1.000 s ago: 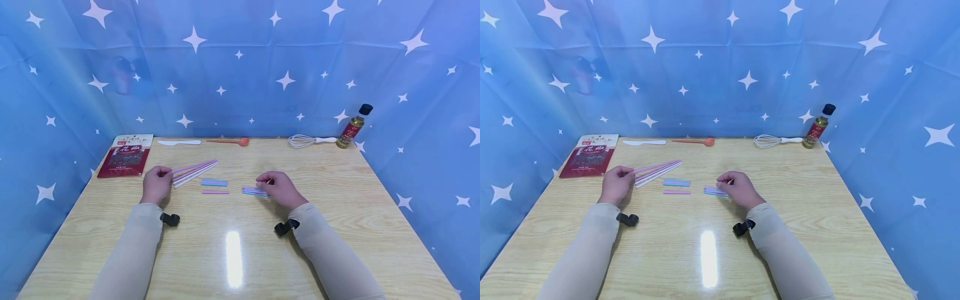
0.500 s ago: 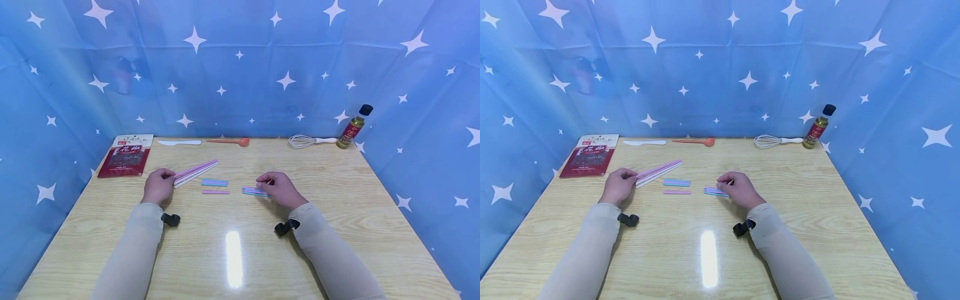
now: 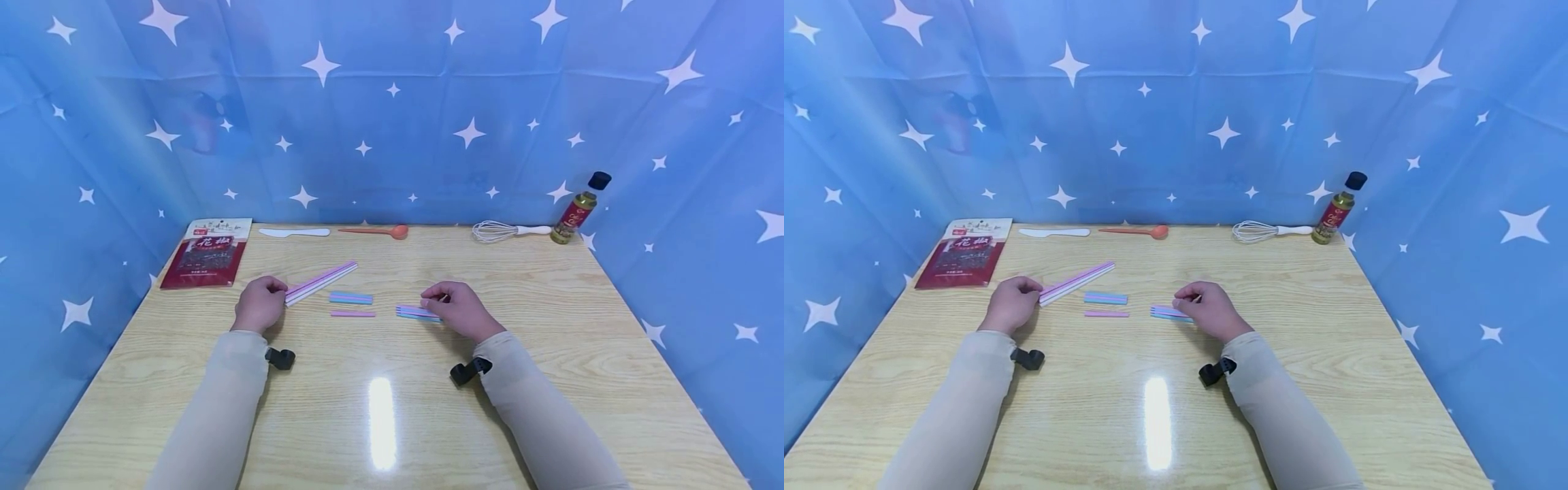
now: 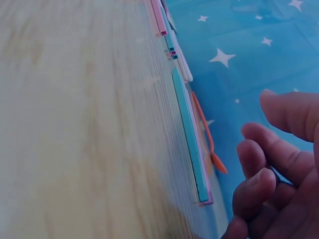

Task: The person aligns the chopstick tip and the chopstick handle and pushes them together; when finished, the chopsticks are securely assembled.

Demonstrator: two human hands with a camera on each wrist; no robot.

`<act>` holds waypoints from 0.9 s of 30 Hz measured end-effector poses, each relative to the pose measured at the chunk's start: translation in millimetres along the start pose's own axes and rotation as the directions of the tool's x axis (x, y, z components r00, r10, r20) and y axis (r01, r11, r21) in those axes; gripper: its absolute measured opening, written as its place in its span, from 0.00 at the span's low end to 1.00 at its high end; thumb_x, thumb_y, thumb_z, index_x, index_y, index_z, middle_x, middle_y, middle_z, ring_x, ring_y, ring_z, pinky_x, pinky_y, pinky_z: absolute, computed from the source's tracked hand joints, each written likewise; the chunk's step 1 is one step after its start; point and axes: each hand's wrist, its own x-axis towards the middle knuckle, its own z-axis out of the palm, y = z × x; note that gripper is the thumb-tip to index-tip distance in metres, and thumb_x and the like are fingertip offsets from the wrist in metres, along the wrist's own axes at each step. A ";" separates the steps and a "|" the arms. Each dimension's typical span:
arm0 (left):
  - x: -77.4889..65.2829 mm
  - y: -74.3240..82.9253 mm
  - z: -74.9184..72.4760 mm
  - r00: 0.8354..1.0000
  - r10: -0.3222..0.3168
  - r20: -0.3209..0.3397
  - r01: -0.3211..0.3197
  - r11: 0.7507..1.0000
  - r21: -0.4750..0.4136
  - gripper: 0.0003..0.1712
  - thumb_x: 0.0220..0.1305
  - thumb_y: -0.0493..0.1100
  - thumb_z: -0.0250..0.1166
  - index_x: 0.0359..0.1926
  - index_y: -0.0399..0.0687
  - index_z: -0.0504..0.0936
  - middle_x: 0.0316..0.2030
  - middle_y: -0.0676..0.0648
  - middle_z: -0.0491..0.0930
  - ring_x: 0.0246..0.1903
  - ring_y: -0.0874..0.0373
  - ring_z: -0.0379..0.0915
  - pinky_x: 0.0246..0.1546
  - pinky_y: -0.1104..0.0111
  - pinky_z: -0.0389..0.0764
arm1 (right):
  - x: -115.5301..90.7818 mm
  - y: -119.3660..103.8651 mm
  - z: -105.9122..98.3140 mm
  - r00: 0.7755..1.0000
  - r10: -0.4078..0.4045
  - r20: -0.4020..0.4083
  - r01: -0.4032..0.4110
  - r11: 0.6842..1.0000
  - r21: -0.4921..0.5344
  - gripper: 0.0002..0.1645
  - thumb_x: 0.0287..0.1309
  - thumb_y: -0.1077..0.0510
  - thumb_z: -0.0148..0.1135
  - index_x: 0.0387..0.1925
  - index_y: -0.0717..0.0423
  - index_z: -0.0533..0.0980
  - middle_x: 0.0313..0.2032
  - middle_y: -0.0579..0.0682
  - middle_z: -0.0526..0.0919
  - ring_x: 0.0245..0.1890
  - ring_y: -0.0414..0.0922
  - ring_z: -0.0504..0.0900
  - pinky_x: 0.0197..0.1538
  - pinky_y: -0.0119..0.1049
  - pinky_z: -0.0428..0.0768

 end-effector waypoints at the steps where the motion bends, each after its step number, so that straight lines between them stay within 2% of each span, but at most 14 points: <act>1: 0.3 0.0 0.0 1.000 0.000 0.010 0.000 1.000 0.003 0.16 0.77 0.44 0.55 0.54 0.44 0.84 0.54 0.39 0.83 0.50 0.42 0.76 0.52 0.49 0.68 | -0.2 0.0 -0.3 1.000 0.001 0.003 -0.001 1.000 0.001 0.14 0.68 0.52 0.68 0.50 0.55 0.86 0.41 0.51 0.85 0.38 0.49 0.78 0.43 0.42 0.77; 5: 0.6 0.0 -0.9 0.998 0.012 0.064 -0.014 0.999 0.037 0.18 0.74 0.47 0.60 0.58 0.45 0.82 0.54 0.39 0.82 0.51 0.42 0.76 0.59 0.43 0.63 | -0.9 -0.5 -1.1 1.000 0.005 0.013 -0.005 1.000 0.000 0.14 0.69 0.52 0.68 0.50 0.55 0.86 0.41 0.50 0.86 0.38 0.49 0.78 0.43 0.42 0.77; 9: 0.9 0.4 -0.4 0.994 0.013 0.105 -0.020 0.998 0.065 0.20 0.70 0.49 0.65 0.59 0.46 0.81 0.54 0.40 0.81 0.51 0.42 0.75 0.61 0.40 0.59 | -0.4 -0.1 -1.2 1.000 0.005 0.012 -0.005 1.000 -0.002 0.14 0.69 0.52 0.68 0.50 0.55 0.86 0.41 0.51 0.86 0.39 0.49 0.78 0.43 0.42 0.77; 18: 0.7 1.4 1.2 0.994 0.030 0.102 -0.037 0.997 0.071 0.21 0.70 0.48 0.67 0.59 0.47 0.79 0.54 0.40 0.81 0.49 0.42 0.75 0.60 0.39 0.58 | -1.1 1.5 -4.0 1.000 0.027 0.011 -0.027 0.999 -0.035 0.14 0.69 0.52 0.68 0.50 0.55 0.86 0.41 0.51 0.84 0.39 0.48 0.77 0.44 0.40 0.76; 20: -1.0 3.8 2.0 0.994 0.061 0.094 -0.067 0.996 0.061 0.21 0.69 0.48 0.67 0.59 0.46 0.80 0.52 0.40 0.81 0.48 0.43 0.75 0.60 0.38 0.58 | -1.4 1.8 -5.3 0.999 0.034 0.016 -0.033 0.998 -0.056 0.13 0.69 0.53 0.68 0.50 0.55 0.86 0.41 0.51 0.83 0.39 0.48 0.76 0.43 0.40 0.75; 22: -2.6 7.0 4.1 0.989 0.112 0.099 -0.117 0.992 0.049 0.19 0.70 0.47 0.67 0.58 0.47 0.81 0.49 0.41 0.81 0.45 0.45 0.75 0.57 0.43 0.63 | -1.5 2.6 -6.0 0.999 0.048 0.025 -0.046 0.996 -0.078 0.12 0.69 0.54 0.68 0.49 0.54 0.87 0.39 0.51 0.82 0.37 0.48 0.74 0.42 0.41 0.73; 27: -12.5 21.7 15.8 0.953 0.250 0.174 -0.257 0.966 0.024 0.11 0.73 0.45 0.65 0.52 0.49 0.85 0.41 0.46 0.78 0.38 0.50 0.72 0.41 0.59 0.71 | -0.1 5.3 -5.5 0.996 0.078 0.047 -0.069 0.983 -0.168 0.08 0.69 0.56 0.69 0.46 0.51 0.88 0.40 0.50 0.82 0.37 0.48 0.74 0.40 0.40 0.72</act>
